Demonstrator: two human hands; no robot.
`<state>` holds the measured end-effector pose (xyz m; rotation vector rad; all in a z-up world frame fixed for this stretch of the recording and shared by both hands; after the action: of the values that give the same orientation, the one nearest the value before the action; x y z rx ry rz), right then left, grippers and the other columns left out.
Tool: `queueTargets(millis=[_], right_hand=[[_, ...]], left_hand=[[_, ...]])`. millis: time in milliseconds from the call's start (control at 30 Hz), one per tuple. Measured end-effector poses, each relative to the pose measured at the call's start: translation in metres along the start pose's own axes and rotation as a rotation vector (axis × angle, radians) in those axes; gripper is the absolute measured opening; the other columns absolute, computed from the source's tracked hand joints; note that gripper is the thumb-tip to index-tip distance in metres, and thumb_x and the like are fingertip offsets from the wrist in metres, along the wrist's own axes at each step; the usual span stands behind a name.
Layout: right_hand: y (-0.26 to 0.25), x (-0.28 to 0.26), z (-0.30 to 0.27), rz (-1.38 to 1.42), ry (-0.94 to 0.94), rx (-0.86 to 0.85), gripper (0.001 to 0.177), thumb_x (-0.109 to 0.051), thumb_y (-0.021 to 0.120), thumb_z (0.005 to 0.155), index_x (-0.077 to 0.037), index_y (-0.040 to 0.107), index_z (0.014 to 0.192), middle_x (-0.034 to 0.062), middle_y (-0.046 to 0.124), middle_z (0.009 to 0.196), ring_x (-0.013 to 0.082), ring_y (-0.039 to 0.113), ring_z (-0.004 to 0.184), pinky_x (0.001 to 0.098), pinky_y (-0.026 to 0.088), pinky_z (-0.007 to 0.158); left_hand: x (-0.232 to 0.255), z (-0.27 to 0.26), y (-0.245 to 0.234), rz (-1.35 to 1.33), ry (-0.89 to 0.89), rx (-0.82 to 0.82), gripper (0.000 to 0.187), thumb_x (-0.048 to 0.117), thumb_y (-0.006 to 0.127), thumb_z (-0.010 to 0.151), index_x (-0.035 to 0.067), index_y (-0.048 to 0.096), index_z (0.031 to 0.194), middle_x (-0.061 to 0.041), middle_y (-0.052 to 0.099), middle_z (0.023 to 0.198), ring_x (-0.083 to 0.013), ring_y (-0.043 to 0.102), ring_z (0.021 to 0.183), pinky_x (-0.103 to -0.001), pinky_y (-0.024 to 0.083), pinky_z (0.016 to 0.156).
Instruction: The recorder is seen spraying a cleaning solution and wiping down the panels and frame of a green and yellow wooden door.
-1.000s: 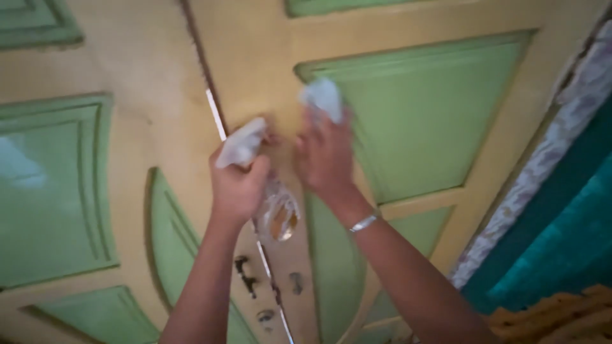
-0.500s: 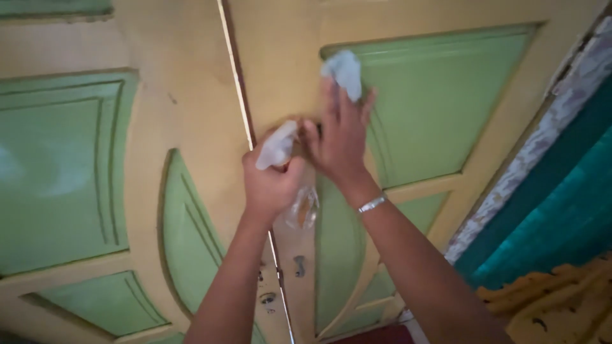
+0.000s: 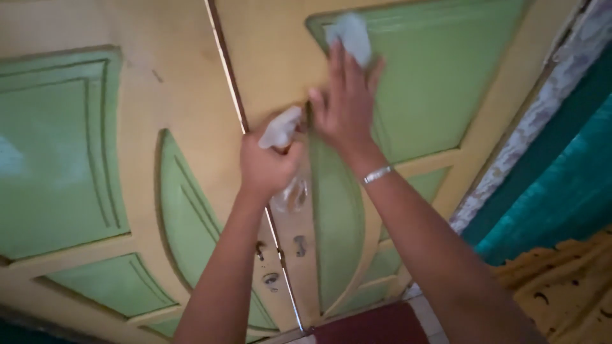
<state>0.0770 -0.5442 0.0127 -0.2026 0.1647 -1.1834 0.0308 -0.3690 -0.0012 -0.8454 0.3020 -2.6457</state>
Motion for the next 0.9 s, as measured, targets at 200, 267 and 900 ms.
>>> queueTargets(millis=[200, 267, 900], right_hand=[[-0.003, 0.049, -0.01, -0.025, -0.168, -0.025, 0.071, -0.038, 0.061, 0.099, 0.007, 0.04, 0.15, 0.0262, 0.053, 0.146, 0.0455, 0.053, 0.135, 0.0757, 0.007, 0.118], [-0.009, 0.109, -0.027, -0.075, -0.116, 0.014, 0.064, -0.031, 0.061, 0.099, 0.006, 0.043, 0.147, 0.026, 0.053, 0.144, 0.0481, 0.051, 0.136, 0.0755, 0.008, 0.12], [-0.055, 0.271, -0.011, 0.208, 0.298, -0.489, 0.046, -0.025, 0.046, 0.101, -0.012, 0.056, 0.144, 0.0309, 0.044, 0.154, 0.0495, 0.05, 0.133, 0.0585, 0.041, 0.116]], left_hand=[[-0.001, -0.001, 0.004, -0.018, -0.017, -0.009, 0.041, 0.012, 0.066, 0.079, 0.011, 0.073, 0.119, -0.003, 0.076, 0.087, -0.0094, 0.066, 0.067, -0.026, 0.055, 0.068], [-0.009, 0.0, 0.007, -0.014, -0.001, -0.009, 0.039, 0.011, 0.066, 0.08, 0.009, 0.074, 0.118, -0.003, 0.076, 0.089, -0.0098, 0.067, 0.07, -0.026, 0.055, 0.069], [0.069, 0.025, 0.177, -0.461, -0.034, -0.077, 0.051, 0.001, 0.055, 0.087, -0.003, 0.059, 0.137, -0.014, 0.073, 0.118, -0.0143, 0.072, 0.074, -0.029, 0.062, 0.069]])
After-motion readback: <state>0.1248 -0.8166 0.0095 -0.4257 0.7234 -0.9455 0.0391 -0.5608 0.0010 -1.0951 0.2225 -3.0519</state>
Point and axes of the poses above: each hand's wrist, its own z-axis towards the middle knuckle, its own y-axis out of the palm, x = y × z, the point moved 4 cm from there along z, towards the middle knuckle
